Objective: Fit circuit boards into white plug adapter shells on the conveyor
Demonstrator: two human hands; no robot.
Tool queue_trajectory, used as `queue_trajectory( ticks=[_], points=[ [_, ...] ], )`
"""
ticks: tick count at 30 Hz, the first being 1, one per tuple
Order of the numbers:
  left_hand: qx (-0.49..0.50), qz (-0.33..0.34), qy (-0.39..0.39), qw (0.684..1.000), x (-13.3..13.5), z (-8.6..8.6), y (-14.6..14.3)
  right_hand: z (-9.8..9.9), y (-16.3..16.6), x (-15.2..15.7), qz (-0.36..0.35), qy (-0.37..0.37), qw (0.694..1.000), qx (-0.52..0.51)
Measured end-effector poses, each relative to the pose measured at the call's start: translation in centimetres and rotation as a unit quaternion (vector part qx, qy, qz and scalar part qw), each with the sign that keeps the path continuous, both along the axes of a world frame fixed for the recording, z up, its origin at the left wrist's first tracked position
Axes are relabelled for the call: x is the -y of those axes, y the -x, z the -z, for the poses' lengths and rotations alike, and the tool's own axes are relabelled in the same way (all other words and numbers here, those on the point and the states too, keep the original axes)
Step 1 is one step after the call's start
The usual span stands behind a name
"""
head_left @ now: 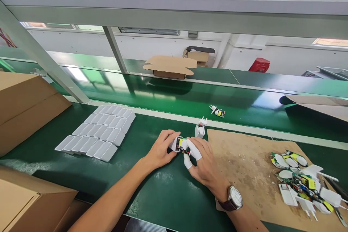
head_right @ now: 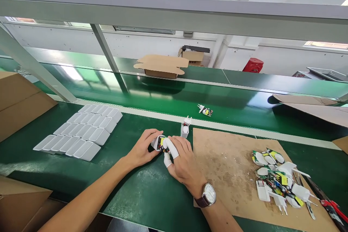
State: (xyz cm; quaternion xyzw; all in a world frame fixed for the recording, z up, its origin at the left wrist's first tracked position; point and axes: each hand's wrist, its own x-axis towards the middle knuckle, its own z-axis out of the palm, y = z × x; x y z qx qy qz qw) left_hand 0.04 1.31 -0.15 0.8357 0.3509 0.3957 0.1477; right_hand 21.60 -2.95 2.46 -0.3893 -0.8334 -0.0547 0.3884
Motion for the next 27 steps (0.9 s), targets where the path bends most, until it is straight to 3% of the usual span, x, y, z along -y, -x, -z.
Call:
queue_trajectory(
  ticks=[19, 27],
  points=[
    [-0.005, -0.009, 0.0, 1.0, 0.12, 0.06, -0.2, -0.13, 0.05, 0.18, 0.002, 0.011, 1.0, 0.01],
    [0.019, 0.056, 0.082, 0.995, 0.76, 0.17, -0.72, 0.1, -0.23, 0.11, -0.017, 0.061, 0.998, 0.005]
  ],
)
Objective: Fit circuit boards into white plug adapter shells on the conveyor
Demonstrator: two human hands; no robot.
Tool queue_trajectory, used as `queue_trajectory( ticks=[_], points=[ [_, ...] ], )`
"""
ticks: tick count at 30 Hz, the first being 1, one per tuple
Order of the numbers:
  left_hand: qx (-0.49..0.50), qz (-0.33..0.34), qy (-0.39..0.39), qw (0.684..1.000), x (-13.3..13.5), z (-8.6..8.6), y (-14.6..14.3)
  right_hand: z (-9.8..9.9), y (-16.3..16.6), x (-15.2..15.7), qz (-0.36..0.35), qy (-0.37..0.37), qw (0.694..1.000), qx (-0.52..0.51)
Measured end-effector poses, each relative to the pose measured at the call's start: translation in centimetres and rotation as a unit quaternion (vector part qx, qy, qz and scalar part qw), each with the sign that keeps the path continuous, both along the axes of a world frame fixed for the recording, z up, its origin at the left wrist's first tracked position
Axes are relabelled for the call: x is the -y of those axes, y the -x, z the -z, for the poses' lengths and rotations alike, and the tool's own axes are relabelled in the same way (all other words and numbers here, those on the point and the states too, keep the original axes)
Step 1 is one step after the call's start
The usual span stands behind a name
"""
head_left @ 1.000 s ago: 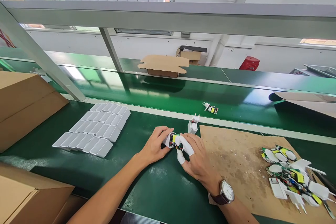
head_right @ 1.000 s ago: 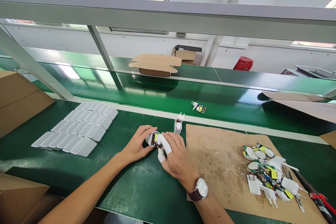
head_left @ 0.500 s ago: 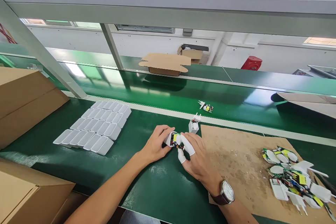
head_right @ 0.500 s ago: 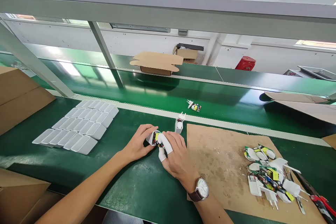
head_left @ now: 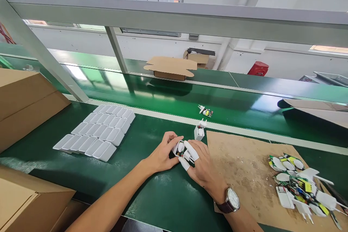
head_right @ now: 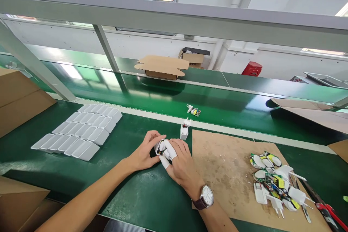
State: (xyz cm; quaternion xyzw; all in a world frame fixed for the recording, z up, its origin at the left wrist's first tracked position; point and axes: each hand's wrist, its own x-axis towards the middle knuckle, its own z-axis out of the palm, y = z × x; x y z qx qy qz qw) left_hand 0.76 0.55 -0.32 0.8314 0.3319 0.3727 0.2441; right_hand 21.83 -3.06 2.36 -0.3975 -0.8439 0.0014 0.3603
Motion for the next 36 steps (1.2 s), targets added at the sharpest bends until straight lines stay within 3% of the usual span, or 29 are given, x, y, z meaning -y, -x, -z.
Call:
queue_trajectory(
  ticks=[6, 10, 15, 20, 24, 28, 36],
  points=[
    [0.048, 0.022, 0.093, 0.994, -0.1, 0.1, 0.0, 0.3, -0.5, -0.4, -0.004, 0.038, 0.995, -0.091],
    [0.119, 0.005, 0.167, 0.979, -0.4, 0.3, 0.0, 0.9, -0.4, -0.7, -0.029, 0.058, 0.994, -0.091],
    [0.114, 0.004, 0.218, 0.969, -0.4, -0.2, -0.2, 1.2, -0.6, -1.3, -0.077, 0.1, 0.989, -0.073],
    [0.078, -0.017, 0.215, 0.973, -0.2, -0.9, -0.3, 1.3, -0.3, -1.2, -0.073, 0.074, 0.992, -0.068],
    [0.107, -0.032, 0.207, 0.972, 0.0, -1.0, -0.3, 1.3, 0.3, -0.8, -0.052, 0.045, 0.996, -0.06],
    [0.125, -0.005, 0.172, 0.977, 0.3, -0.9, -0.3, 1.2, 0.2, -0.7, -0.055, 0.066, 0.993, -0.083],
    [0.111, -0.015, 0.164, 0.98, 0.3, -0.3, -0.2, 0.9, 0.0, -0.5, -0.043, 0.091, 0.992, -0.082]
  ],
)
